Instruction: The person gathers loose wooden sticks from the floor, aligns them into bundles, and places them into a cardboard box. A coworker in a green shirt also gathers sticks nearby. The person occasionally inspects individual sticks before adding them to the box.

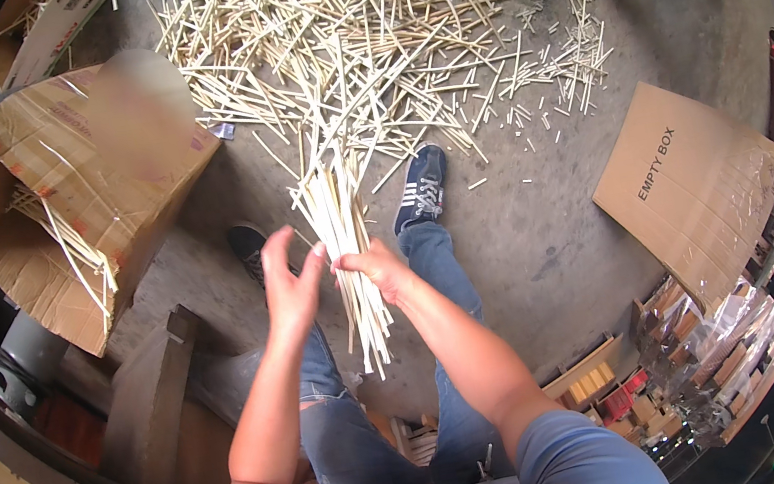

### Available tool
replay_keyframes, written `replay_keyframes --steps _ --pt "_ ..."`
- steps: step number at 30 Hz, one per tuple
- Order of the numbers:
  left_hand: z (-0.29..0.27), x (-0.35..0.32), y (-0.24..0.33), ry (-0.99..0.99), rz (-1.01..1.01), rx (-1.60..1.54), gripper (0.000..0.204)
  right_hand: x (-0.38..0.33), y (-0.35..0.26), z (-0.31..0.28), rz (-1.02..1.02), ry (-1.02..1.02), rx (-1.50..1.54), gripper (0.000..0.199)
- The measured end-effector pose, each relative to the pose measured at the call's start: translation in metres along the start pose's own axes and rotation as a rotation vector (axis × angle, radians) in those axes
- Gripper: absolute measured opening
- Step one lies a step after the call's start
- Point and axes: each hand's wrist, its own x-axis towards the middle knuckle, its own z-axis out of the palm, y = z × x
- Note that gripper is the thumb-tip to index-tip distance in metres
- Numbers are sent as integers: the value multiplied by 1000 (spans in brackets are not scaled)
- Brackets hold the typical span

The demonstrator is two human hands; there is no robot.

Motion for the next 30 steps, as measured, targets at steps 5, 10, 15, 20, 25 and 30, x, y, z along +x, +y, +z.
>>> replay_keyframes --steps 5,10,15,20,25,30 --pt "-26 82 77 -129 55 79 99 -25 -11 26 -41 105 -144 38" --pt "-22 119 115 -362 13 45 82 -49 -23 58 -247 150 -354 45" --pt "-43 104 157 -483 -76 -333 33 -96 -72 62 -169 201 -549 47" --pt "-67 46 229 -544 -47 -612 18 -180 -123 47 -202 30 -573 52" --pt "-103 -49 319 -454 151 -702 20 -306 -155 77 -391 33 -694 58" --pt "-135 -139 402 -298 327 -669 25 -408 -165 96 -486 127 -825 61"
